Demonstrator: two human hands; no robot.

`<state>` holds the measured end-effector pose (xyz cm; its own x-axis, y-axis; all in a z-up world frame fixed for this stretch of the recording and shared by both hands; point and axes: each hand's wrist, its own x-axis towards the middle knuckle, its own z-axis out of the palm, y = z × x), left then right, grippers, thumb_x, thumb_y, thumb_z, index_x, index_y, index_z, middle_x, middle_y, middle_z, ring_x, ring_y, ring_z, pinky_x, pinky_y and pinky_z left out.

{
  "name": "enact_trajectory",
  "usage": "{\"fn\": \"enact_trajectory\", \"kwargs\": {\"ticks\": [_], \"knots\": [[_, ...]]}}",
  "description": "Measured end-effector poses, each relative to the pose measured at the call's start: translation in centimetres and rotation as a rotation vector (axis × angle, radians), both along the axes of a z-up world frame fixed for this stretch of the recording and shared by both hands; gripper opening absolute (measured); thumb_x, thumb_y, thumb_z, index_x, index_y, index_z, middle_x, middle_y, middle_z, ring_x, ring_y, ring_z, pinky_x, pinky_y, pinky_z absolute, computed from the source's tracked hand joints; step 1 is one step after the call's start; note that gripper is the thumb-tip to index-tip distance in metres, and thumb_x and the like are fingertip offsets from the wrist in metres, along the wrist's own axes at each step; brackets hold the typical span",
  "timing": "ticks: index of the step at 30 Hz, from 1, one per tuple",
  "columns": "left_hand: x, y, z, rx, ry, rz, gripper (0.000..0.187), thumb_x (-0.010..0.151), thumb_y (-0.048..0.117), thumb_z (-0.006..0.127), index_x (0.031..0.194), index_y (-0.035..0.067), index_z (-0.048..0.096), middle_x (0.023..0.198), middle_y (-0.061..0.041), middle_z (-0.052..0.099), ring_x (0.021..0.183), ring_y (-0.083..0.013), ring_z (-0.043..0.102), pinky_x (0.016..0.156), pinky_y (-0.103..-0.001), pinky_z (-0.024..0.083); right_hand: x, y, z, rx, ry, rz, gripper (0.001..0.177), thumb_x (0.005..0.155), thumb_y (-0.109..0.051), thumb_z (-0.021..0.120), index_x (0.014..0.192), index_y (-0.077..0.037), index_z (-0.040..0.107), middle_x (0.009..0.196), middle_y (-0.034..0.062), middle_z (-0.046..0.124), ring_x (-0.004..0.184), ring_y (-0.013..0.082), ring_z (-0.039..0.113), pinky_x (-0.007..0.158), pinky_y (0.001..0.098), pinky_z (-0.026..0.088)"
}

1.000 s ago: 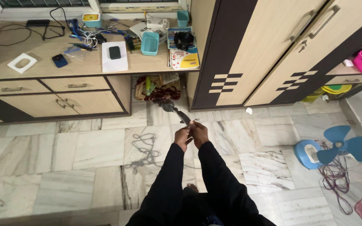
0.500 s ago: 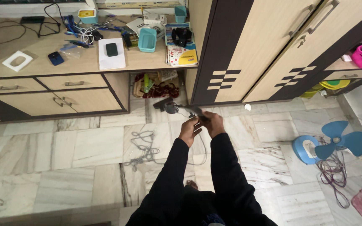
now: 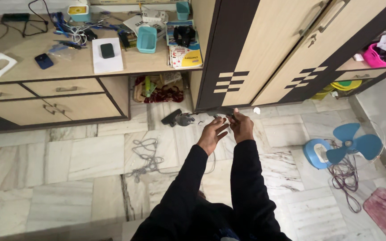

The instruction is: The person vacuums a tiled floor in a room, moving the vacuum cleaner back and forth near a cabinet and a fan. The person is barefoot and uses a handheld vacuum cleaner to clean the floor area.

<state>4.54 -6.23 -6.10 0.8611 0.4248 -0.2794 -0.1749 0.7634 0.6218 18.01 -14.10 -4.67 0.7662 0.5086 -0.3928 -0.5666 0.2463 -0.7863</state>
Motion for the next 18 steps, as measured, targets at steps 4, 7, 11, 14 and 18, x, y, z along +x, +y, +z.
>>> {"fn": "enact_trajectory", "kwargs": {"ticks": [4,7,11,14,18], "knots": [[-0.1,-0.4,1.0,0.053,-0.023,-0.012,0.043,0.099,0.033,0.064,0.134,0.011,0.056,0.128,-0.001,0.060,0.122,-0.0183,0.054,0.102,-0.039,0.044,-0.1,1.1,-0.3,-0.027,-0.034,0.042,0.019,0.094,-0.016,0.072,0.096,0.002,0.067,0.082,0.0082,0.067,0.067,0.0172,0.063,0.059,0.0310,0.049],[-0.3,0.0,0.5,0.082,0.010,-0.008,0.037,0.097,0.036,0.065,0.126,0.014,0.062,0.126,-0.002,0.060,0.116,-0.0175,0.054,0.099,-0.037,0.045,-0.6,2.0,-1.2,-0.103,-0.043,0.041,0.018,0.094,-0.015,0.073,0.096,0.002,0.070,0.081,0.0068,0.067,0.065,0.0165,0.063,0.057,0.0308,0.049],[-0.6,1.4,-1.2,0.072,0.081,0.002,0.039,0.096,0.042,0.066,0.123,0.014,0.062,0.124,-0.003,0.060,0.116,-0.0198,0.056,0.098,-0.039,0.046,-0.8,3.2,-4.3,-0.150,0.008,0.086,0.018,0.095,-0.015,0.072,0.092,0.003,0.067,0.078,0.0077,0.066,0.063,0.0178,0.062,0.055,0.0305,0.049],[-1.1,2.2,-2.4,0.065,0.213,0.010,0.042,0.091,0.046,0.065,0.124,0.019,0.064,0.123,0.002,0.060,0.112,-0.0198,0.056,0.095,-0.040,0.046,-1.7,2.4,-7.8,-0.524,-1.278,0.439,0.011,0.088,-0.007,0.068,0.091,0.003,0.071,0.074,0.0076,0.067,0.063,0.0170,0.063,0.059,0.0286,0.049],[-2.5,3.0,-3.7,0.043,0.239,0.040,0.049,0.092,0.051,0.068,0.122,0.013,0.064,0.120,-0.003,0.061,0.110,-0.0205,0.056,0.094,-0.039,0.046,-2.7,4.7,-8.9,-0.191,-0.131,0.314,0.022,0.097,-0.013,0.067,0.087,0.007,0.065,0.072,0.0082,0.059,0.061,0.0150,0.053,0.050,0.0299,0.043]]}}
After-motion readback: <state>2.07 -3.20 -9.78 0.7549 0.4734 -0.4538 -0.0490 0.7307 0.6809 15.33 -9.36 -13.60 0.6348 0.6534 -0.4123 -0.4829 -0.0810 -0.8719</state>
